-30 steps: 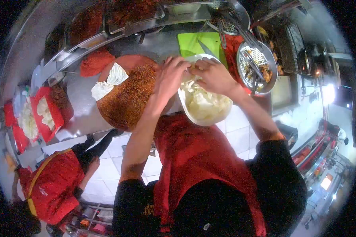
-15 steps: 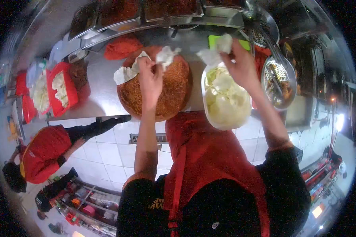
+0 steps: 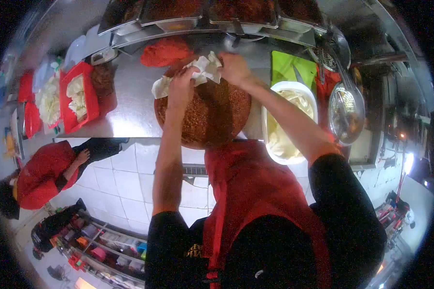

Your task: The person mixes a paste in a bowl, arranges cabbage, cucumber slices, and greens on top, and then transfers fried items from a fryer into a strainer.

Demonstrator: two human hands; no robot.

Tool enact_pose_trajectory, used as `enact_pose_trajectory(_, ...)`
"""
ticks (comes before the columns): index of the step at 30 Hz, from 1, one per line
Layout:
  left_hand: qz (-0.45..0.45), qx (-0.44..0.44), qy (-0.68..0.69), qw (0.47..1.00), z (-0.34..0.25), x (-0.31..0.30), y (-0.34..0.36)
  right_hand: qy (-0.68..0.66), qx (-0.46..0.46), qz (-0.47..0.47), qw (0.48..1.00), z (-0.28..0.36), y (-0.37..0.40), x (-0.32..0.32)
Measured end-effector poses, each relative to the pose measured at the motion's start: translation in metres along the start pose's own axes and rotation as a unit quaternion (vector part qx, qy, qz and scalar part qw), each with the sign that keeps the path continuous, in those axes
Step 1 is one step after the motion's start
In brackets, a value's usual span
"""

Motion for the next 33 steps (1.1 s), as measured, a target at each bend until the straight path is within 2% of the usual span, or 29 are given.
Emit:
enact_pose_trajectory(1, 0.002, 0.004, 0.009, 1.0, 0.0, 0.001, -0.006, 0.004, 0.009, -0.002, 1.0, -0.003, 0.0, 0.0)
enact_pose_trajectory(3, 0.013, 0.05, -0.063, 0.997, -0.006, 0.003, -0.016, 0.035, -0.018, -0.048, 0.998, -0.007, 0.006, -0.01)
enact_pose_trajectory(4, 0.017, 0.065, -0.049, 0.997, 0.01, 0.015, -0.019, 0.044, -0.008, -0.049, 0.998, -0.021, 0.013, -0.022)
enact_pose_trajectory(5, 0.015, 0.068, -0.035, 0.997, 0.005, 0.013, -0.023, 0.036, -0.05, -0.07, 0.996, -0.017, 0.03, -0.052)
enact_pose_trajectory(6, 0.067, -0.01, -0.031, 0.997, 0.008, 0.014, -0.023, 0.026, -0.092, -0.087, 0.992, -0.014, 0.052, -0.079)
enact_pose_trajectory(7, 0.12, -0.087, -0.028, 0.989, 0.017, 0.019, -0.018, 0.013, -0.078, -0.079, 0.994, -0.026, 0.068, -0.099)
enact_pose_trajectory(11, 0.079, -0.02, -0.021, 0.996, 0.016, 0.018, -0.023, 0.035, -0.019, -0.012, 0.999, -0.079, 0.135, -0.145)
enact_pose_trajectory(13, 0.104, 0.047, -0.014, 0.993, -0.001, 0.017, -0.032, 0.076, -0.02, 0.043, 0.996, -0.089, 0.166, -0.132)
enact_pose_trajectory(14, 0.107, 0.05, -0.016, 0.993, -0.005, 0.017, -0.033, 0.073, -0.018, 0.04, 0.996, -0.093, 0.175, -0.123)
enact_pose_trajectory(16, 0.026, 0.081, -0.04, 0.996, -0.023, -0.002, -0.033, 0.196, -0.078, -0.081, 0.974, -0.088, 0.193, -0.111)
enact_pose_trajectory(17, 0.031, 0.086, -0.042, 0.995, -0.033, -0.004, -0.033, 0.191, -0.073, -0.083, 0.975, -0.095, 0.193, -0.108)
enact_pose_trajectory(19, -0.016, 0.07, -0.049, 0.996, -0.05, -0.021, -0.027, 0.204, -0.074, -0.119, 0.969, -0.103, 0.189, -0.109)
enact_pose_trajectory(20, -0.013, 0.072, -0.051, 0.996, -0.057, -0.022, -0.024, 0.199, -0.072, -0.121, 0.97, -0.106, 0.188, -0.114)
enact_pose_trajectory(22, -0.007, 0.017, -0.061, 0.998, -0.059, -0.025, -0.016, 0.119, -0.023, -0.093, 0.988, -0.12, 0.188, -0.13)
enact_pose_trajectory(26, -0.01, 0.01, -0.066, 0.998, -0.066, -0.019, -0.01, 0.072, -0.03, -0.068, 0.995, -0.119, 0.19, -0.134)
enact_pose_trajectory(28, -0.017, 0.017, -0.044, 0.999, -0.061, -0.012, -0.007, 0.161, -0.169, -0.077, 0.969, -0.097, 0.198, -0.114)
enact_pose_trajectory(32, 0.005, -0.02, -0.041, 0.999, -0.055, -0.004, -0.002, 0.144, -0.186, -0.091, 0.968, -0.093, 0.198, -0.118)
enact_pose_trajectory(33, -0.005, -0.02, -0.025, 0.999, -0.049, -0.003, 0.0, 0.084, -0.124, -0.075, 0.986, -0.103, 0.194, -0.13)
Point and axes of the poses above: each hand's wrist, its own y-axis away from the middle knuckle, its own x-axis out of the palm, z = x × y, the point moved 10 cm from there along -y, towards the middle knuckle, and after that the axes turned 12 degrees about x, right-handed, at the moved point
